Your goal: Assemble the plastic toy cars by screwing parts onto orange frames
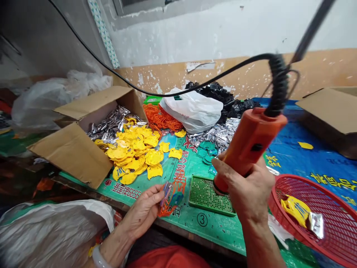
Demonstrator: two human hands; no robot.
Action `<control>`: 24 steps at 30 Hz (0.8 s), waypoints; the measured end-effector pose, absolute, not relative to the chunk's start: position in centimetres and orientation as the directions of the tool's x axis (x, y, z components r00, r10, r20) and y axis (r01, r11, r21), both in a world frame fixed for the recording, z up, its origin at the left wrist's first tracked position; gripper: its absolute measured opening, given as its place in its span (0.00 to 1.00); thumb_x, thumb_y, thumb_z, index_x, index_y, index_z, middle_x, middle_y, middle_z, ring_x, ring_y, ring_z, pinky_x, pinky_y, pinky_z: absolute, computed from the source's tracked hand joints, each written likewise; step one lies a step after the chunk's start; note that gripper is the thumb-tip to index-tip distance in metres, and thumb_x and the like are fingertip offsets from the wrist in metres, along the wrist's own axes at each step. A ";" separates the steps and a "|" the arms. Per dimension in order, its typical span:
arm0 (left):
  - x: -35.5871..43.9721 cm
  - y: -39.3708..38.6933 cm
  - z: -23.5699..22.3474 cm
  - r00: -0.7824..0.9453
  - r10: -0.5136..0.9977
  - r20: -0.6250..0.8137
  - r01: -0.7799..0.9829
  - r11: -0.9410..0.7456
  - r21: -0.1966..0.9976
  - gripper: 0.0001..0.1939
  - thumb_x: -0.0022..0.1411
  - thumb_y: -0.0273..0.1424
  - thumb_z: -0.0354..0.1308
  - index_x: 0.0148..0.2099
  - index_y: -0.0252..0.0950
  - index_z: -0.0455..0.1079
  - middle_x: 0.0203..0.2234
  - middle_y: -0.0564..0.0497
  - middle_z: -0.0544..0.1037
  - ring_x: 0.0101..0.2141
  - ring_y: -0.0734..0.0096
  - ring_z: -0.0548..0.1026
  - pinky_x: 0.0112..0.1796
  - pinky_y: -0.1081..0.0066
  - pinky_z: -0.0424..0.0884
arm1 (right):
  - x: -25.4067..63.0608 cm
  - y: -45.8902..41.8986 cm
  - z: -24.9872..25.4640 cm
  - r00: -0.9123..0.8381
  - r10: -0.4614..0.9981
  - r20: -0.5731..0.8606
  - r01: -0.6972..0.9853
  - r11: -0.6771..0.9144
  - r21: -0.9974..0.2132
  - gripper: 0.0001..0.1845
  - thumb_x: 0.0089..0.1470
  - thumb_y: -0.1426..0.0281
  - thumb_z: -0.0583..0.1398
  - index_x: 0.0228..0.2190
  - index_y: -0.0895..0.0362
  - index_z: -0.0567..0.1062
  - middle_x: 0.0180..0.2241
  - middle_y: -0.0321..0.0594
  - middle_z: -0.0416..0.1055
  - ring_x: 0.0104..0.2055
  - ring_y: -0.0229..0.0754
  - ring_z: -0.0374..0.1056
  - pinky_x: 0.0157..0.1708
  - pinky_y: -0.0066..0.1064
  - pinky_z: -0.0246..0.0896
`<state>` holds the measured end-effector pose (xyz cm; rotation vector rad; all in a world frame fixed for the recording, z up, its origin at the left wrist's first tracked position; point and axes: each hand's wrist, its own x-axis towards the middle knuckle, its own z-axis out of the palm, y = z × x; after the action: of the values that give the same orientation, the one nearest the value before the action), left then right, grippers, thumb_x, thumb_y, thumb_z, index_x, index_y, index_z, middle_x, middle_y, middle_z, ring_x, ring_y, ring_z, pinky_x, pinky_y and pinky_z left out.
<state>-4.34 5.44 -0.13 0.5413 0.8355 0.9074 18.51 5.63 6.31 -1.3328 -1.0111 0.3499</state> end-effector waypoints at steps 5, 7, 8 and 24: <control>-3.9 5.7 -0.1 0.410 0.832 -0.373 -0.597 0.554 0.581 0.14 0.50 0.30 0.69 0.39 0.33 0.76 0.34 0.49 0.81 0.33 0.68 0.77 0.37 0.68 0.73 | 16.5 3.2 4.7 0.564 0.447 0.695 0.651 0.278 -0.707 0.45 0.44 0.66 0.69 0.60 0.48 0.59 0.58 0.45 0.56 0.59 0.55 0.53 0.52 0.47 0.56; -3.8 5.8 0.0 0.411 0.823 -0.392 -0.624 0.567 0.537 0.10 0.50 0.29 0.69 0.36 0.34 0.76 0.30 0.51 0.81 0.29 0.71 0.77 0.32 0.71 0.73 | 15.0 1.9 3.0 0.563 0.527 0.637 0.565 0.316 -0.762 0.35 0.47 0.65 0.67 0.56 0.48 0.65 0.53 0.44 0.62 0.53 0.52 0.59 0.51 0.48 0.58; -3.7 5.8 0.1 0.408 0.819 -0.404 -0.633 0.572 0.521 0.07 0.51 0.29 0.68 0.34 0.34 0.76 0.29 0.52 0.81 0.27 0.72 0.76 0.30 0.73 0.73 | 14.0 1.2 2.2 0.539 0.654 0.530 0.462 0.296 -0.836 0.29 0.49 0.63 0.65 0.53 0.50 0.68 0.51 0.45 0.65 0.49 0.51 0.63 0.49 0.47 0.60; -6.8 4.4 -0.4 0.067 0.955 0.290 0.299 -0.297 0.907 0.19 0.57 0.33 0.56 0.51 0.37 0.73 0.53 0.41 0.73 0.51 0.54 0.70 0.48 0.56 0.68 | 12.6 1.3 2.0 -0.217 0.972 -0.090 0.124 -0.064 -0.990 0.20 0.52 0.54 0.60 0.38 0.55 0.79 0.32 0.38 0.73 0.33 0.40 0.66 0.32 0.28 0.63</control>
<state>-6.76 4.38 -0.35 1.6807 1.2624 1.2509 12.60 1.29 1.98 -1.2397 -1.4256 1.3767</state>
